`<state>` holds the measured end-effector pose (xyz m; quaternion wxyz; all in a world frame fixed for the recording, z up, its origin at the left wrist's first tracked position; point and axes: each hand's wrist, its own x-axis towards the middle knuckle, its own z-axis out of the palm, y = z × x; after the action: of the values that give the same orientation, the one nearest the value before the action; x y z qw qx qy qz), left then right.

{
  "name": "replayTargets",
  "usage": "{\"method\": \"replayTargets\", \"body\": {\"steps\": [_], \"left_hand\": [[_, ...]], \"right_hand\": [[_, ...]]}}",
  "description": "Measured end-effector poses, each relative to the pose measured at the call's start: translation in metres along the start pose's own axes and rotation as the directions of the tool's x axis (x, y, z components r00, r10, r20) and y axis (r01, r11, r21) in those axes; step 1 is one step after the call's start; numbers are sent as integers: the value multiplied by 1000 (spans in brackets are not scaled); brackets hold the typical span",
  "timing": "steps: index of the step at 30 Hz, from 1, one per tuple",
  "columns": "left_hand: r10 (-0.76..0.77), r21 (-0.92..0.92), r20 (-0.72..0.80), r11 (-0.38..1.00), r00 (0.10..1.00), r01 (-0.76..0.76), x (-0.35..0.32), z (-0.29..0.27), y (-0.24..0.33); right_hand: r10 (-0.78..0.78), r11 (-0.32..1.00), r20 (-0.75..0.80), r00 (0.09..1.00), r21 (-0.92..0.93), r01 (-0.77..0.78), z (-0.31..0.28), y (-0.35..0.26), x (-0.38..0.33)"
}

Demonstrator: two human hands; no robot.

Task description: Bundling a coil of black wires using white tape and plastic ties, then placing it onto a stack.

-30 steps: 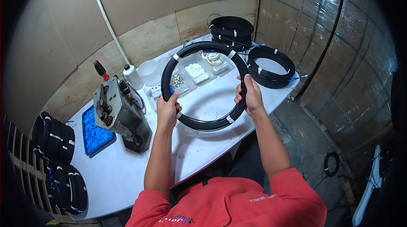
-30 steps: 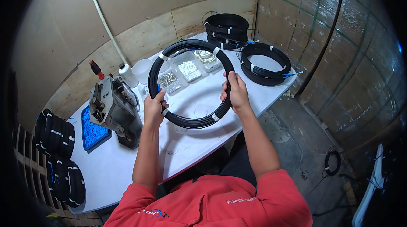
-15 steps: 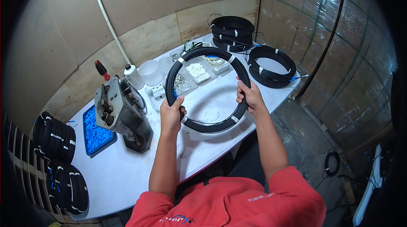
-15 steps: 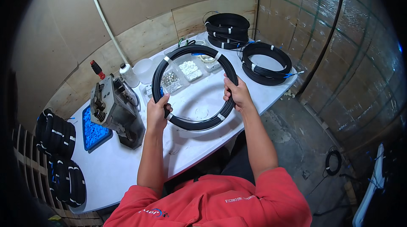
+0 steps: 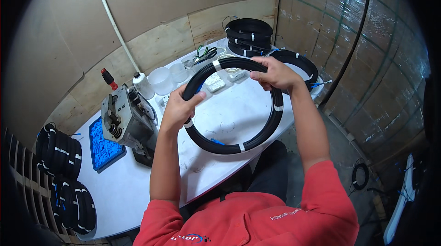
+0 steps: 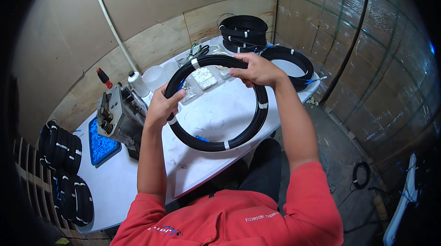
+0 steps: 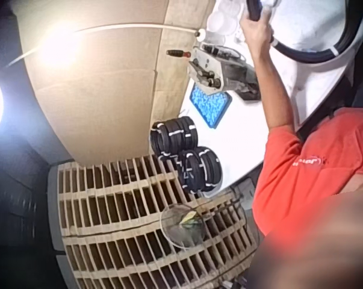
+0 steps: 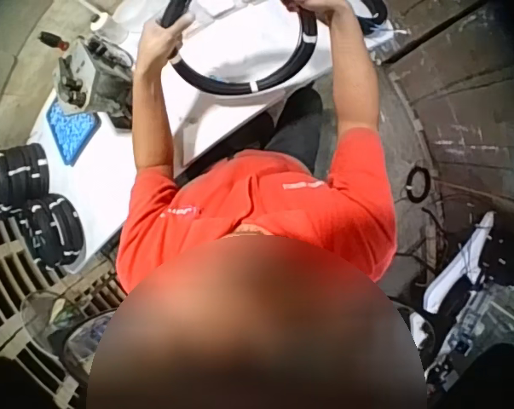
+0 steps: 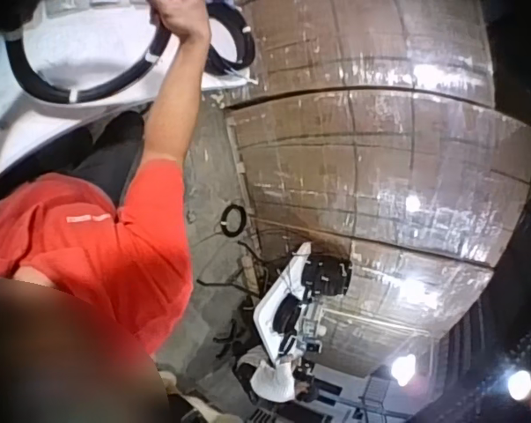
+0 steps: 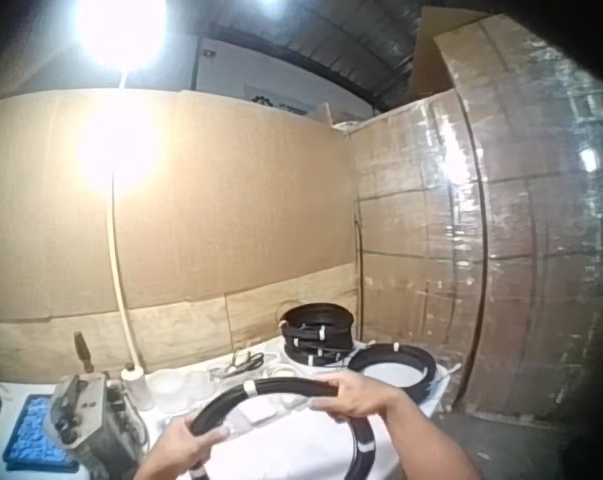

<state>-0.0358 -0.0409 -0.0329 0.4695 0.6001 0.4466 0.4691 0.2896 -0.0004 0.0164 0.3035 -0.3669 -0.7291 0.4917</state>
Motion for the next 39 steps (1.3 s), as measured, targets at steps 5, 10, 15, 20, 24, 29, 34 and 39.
{"method": "replayTargets", "body": {"steps": [5,10,15,20,24,29,34,39], "left_hand": [[25,-261,-38,965,999,-34,-3,-1,-20],[-68,-543,-152,839,986,-26,-2,-16,-47],[-177,-658,-206,753,962,-2,7,-9,-72],[-291,-707,-174,702,941,86,5,-10,-88],[-287,-648,-227,758,931,75,-2,-1,-80],[-152,-549,-294,835,944,-37,-15,4,-47],[-70,-431,-270,901,960,-55,-19,3,-45],[-95,-451,-333,890,938,-71,-17,7,-50]], "right_hand": [[-173,980,-75,982,-110,164,-4,11,13],[1,933,-304,953,343,108,32,79,-15],[69,813,-640,766,481,328,99,83,-12],[43,891,-684,728,356,282,110,58,-19],[52,891,-657,752,370,261,99,70,-17],[153,803,-611,777,535,262,87,89,-13],[204,736,-591,781,618,275,90,97,-14],[206,793,-602,772,565,228,90,81,-20]]}}
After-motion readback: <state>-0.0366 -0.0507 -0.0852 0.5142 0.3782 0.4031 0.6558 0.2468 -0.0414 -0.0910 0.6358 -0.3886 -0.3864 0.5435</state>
